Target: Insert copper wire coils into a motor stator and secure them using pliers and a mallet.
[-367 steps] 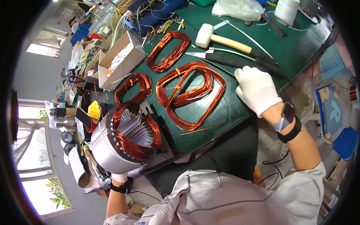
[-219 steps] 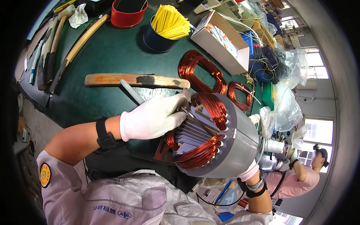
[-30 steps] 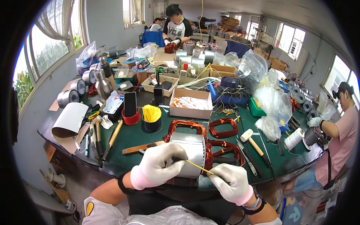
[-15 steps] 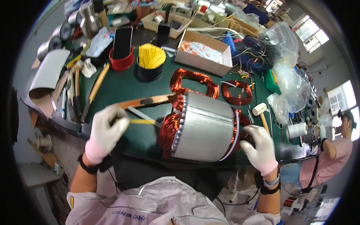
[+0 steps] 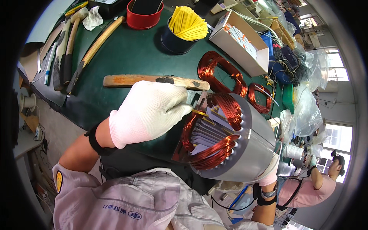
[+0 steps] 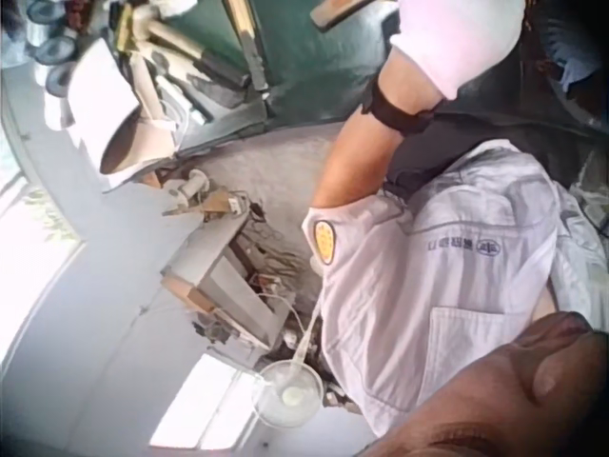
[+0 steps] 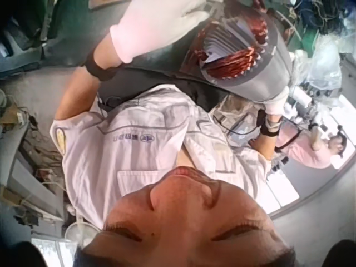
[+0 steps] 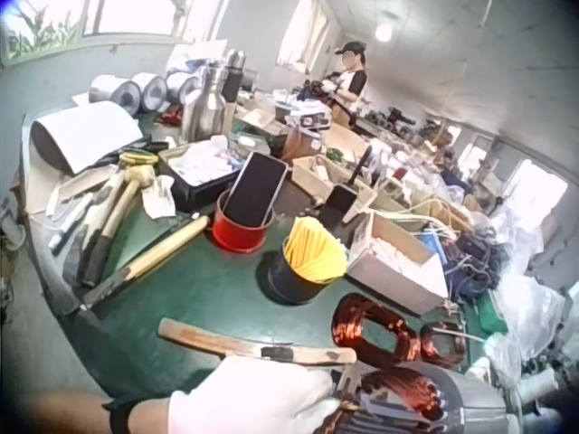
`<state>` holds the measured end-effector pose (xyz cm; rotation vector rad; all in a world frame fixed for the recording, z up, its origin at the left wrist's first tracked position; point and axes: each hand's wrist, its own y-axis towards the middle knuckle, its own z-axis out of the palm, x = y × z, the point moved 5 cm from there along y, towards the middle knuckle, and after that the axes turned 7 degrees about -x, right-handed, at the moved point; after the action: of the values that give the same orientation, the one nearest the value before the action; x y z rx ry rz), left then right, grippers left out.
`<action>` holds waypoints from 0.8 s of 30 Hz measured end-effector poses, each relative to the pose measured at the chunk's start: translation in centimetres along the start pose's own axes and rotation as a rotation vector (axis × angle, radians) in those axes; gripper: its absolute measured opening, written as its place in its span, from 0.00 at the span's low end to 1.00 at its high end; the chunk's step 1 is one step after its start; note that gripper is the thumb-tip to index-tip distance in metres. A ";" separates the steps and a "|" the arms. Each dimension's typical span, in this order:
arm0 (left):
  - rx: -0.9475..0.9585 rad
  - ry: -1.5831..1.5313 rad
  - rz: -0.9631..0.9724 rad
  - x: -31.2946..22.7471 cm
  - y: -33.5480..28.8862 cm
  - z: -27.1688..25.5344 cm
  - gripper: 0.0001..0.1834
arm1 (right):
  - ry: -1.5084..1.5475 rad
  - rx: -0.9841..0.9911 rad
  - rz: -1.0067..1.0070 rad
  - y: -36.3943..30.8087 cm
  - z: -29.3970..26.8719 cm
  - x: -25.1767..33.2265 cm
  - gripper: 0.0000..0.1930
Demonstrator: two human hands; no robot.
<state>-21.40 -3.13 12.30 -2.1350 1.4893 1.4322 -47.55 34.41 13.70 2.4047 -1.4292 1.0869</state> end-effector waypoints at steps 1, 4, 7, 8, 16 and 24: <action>0.023 0.033 -0.003 0.1 0.0 0.0 0.12 | -0.041 0.006 -0.043 0.3 0.2 0.8 0.23; -0.033 0.039 0.084 0.1 -0.2 0.5 0.11 | -0.160 0.010 -0.172 0.7 1.2 3.2 0.21; 0.007 0.074 0.083 -0.1 0.0 0.4 0.11 | -0.275 0.005 -0.298 0.6 1.6 5.3 0.19; 0.007 0.074 0.084 -0.1 0.0 0.4 0.11 | -0.312 0.002 -0.340 0.4 1.6 5.8 0.19; 0.023 0.163 0.089 -0.6 0.2 0.5 0.12 | -0.549 -0.045 -0.637 -2.1 2.0 9.4 0.14; 0.144 0.188 0.111 -1.5 0.5 -0.2 0.11 | -0.486 -0.140 -0.457 -1.7 2.0 9.5 0.10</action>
<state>-21.76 -2.55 13.69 -2.1792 1.7450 1.1429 -42.45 27.69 18.74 2.8004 -0.9227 0.3019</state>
